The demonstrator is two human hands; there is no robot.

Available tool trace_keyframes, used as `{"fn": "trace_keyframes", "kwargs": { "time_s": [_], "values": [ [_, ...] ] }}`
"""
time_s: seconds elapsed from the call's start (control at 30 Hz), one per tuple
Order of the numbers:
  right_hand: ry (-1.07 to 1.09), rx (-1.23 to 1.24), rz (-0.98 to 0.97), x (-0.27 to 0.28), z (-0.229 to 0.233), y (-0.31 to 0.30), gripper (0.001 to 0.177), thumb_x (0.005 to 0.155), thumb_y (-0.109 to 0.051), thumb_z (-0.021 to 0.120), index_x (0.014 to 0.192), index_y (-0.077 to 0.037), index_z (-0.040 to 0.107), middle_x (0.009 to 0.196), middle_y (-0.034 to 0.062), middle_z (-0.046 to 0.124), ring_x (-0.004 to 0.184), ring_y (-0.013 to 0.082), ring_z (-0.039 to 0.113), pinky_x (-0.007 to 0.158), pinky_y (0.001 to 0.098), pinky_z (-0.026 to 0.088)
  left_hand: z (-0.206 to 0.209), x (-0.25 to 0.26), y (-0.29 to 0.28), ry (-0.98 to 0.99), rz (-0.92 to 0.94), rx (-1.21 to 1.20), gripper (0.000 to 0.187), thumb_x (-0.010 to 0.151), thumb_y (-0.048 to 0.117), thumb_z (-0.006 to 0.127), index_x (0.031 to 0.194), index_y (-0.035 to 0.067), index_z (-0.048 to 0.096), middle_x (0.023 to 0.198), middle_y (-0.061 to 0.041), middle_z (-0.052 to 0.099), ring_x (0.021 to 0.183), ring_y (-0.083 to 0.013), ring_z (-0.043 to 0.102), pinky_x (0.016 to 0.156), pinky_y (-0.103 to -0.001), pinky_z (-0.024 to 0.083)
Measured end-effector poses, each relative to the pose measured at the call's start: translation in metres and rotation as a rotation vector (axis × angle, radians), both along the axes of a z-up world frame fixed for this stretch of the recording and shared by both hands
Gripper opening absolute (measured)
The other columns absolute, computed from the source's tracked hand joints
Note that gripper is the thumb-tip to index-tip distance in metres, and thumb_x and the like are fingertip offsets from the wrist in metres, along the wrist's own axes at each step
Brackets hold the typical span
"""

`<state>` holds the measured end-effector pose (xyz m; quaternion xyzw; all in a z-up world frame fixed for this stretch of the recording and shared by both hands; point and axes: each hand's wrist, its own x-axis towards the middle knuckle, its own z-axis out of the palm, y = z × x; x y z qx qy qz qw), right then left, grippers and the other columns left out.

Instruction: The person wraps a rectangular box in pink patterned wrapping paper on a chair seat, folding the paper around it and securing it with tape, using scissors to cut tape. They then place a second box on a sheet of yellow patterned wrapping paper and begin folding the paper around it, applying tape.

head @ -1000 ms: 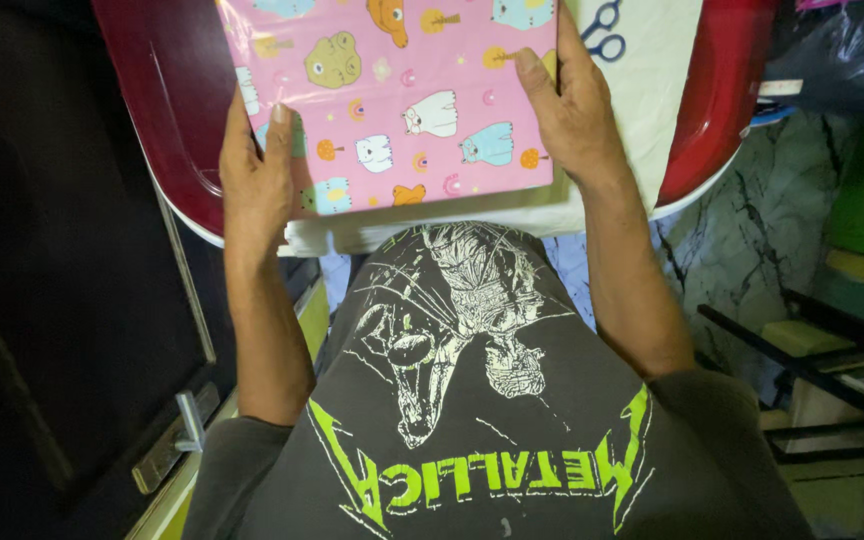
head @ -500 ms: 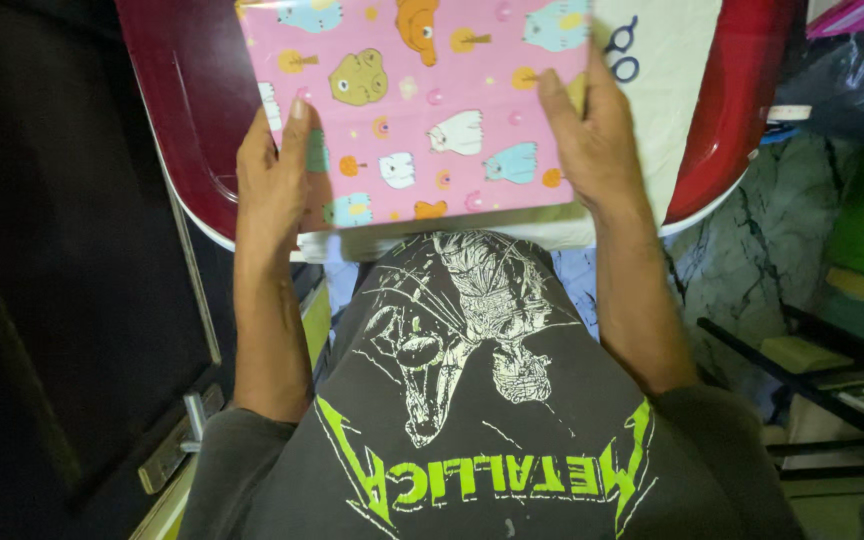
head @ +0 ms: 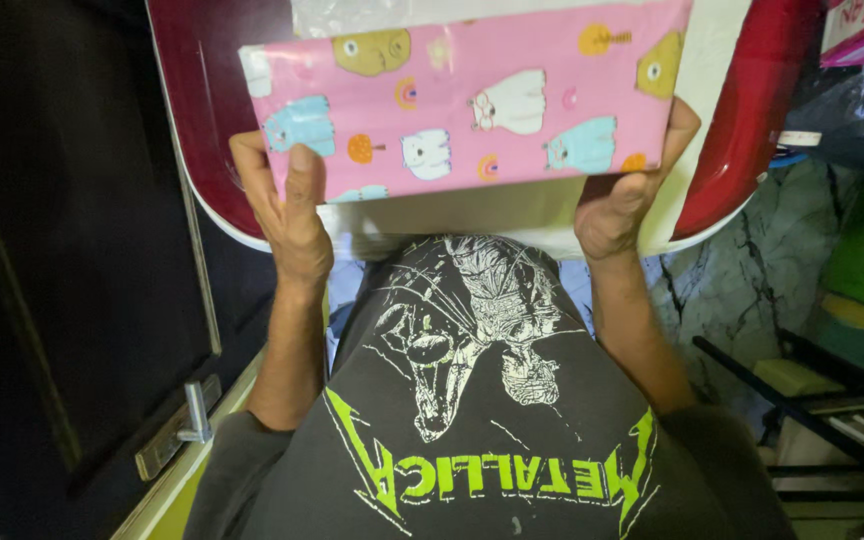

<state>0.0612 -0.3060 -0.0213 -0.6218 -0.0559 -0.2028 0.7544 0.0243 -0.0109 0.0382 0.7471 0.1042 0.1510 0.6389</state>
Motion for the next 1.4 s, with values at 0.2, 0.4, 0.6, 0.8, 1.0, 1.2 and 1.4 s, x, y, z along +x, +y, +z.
{"fn": "trace_keyframes", "kwargs": {
  "time_s": [0.2, 0.4, 0.6, 0.8, 1.0, 1.2, 1.4],
  "values": [
    [0.093, 0.002, 0.032, -0.017, -0.002, 0.001, 0.078, 0.108, -0.043, 0.059, 0.157, 0.007, 0.025, 0.153, 0.0149, 0.041, 0.135, 0.0217, 0.045, 0.118, 0.0340, 0.036, -0.010, -0.002, 0.000, -0.048, -0.018, -0.088, 0.026, 0.113, 0.031, 0.054, 0.117, 0.006, 0.047, 0.107, -0.001, 0.046, 0.094, -0.0078, 0.041, 0.089, -0.027, 0.039],
    [0.170, -0.204, 0.019, -0.022, 0.041, -0.003, 0.060, 0.117, -0.018, 0.048, 0.165, 0.005, 0.019, 0.170, 0.0173, 0.025, 0.156, 0.0245, 0.025, 0.132, 0.0330, 0.016, -0.010, -0.009, 0.007, 0.006, -0.026, -0.032, 0.026, 0.112, 0.032, 0.054, 0.113, 0.006, 0.048, 0.102, -0.001, 0.046, 0.093, -0.0089, 0.040, 0.085, -0.027, 0.038],
    [-0.050, -1.133, 0.264, -0.020, 0.124, 0.014, 0.078, 0.106, -0.036, 0.074, 0.161, 0.004, 0.035, 0.169, 0.0280, 0.027, 0.162, 0.0417, 0.022, 0.136, 0.0517, 0.016, -0.006, -0.010, 0.002, 0.035, 0.007, -0.071, 0.030, 0.110, 0.035, 0.053, 0.116, 0.006, 0.048, 0.103, -0.002, 0.047, 0.094, -0.0104, 0.042, 0.086, -0.029, 0.040],
    [-0.334, -1.352, 0.508, -0.003, 0.129, 0.081, 0.091, 0.095, -0.063, 0.067, 0.162, -0.006, 0.042, 0.170, 0.0138, 0.031, 0.159, 0.0354, 0.024, 0.131, 0.0539, 0.021, 0.000, -0.009, -0.003, 0.040, 0.019, -0.047, 0.033, 0.112, 0.037, 0.051, 0.118, 0.005, 0.048, 0.110, -0.004, 0.052, 0.103, -0.0115, 0.048, 0.096, -0.030, 0.044],
    [-0.136, -1.398, 0.373, 0.006, 0.128, 0.072, 0.094, 0.099, -0.064, 0.066, 0.167, -0.010, 0.031, 0.172, 0.0141, 0.023, 0.160, 0.0368, 0.018, 0.133, 0.0553, 0.016, 0.003, -0.006, -0.004, 0.054, 0.026, -0.036, 0.034, 0.112, 0.039, 0.051, 0.118, 0.005, 0.048, 0.110, -0.005, 0.053, 0.105, -0.0119, 0.049, 0.100, -0.030, 0.044],
    [0.080, -1.569, 0.104, 0.019, 0.128, 0.015, 0.089, 0.104, -0.054, 0.063, 0.170, -0.010, 0.021, 0.175, 0.0135, 0.014, 0.162, 0.0368, 0.012, 0.134, 0.0576, 0.013, 0.002, -0.006, -0.001, 0.059, 0.014, -0.073, 0.033, 0.112, 0.037, 0.052, 0.115, 0.005, 0.047, 0.106, -0.003, 0.049, 0.099, -0.0104, 0.044, 0.095, -0.028, 0.042],
    [0.191, -0.745, 0.356, 0.007, 0.114, -0.021, 0.082, 0.109, -0.061, 0.042, 0.167, -0.011, 0.010, 0.176, 0.0122, -0.003, 0.170, 0.0295, 0.014, 0.132, 0.0344, 0.029, 0.002, -0.008, 0.009, 0.019, -0.058, -0.222, 0.039, 0.111, 0.036, 0.057, 0.127, 0.003, 0.046, 0.121, -0.005, 0.052, 0.115, -0.0137, 0.047, 0.109, -0.032, 0.040]
  ]
}}
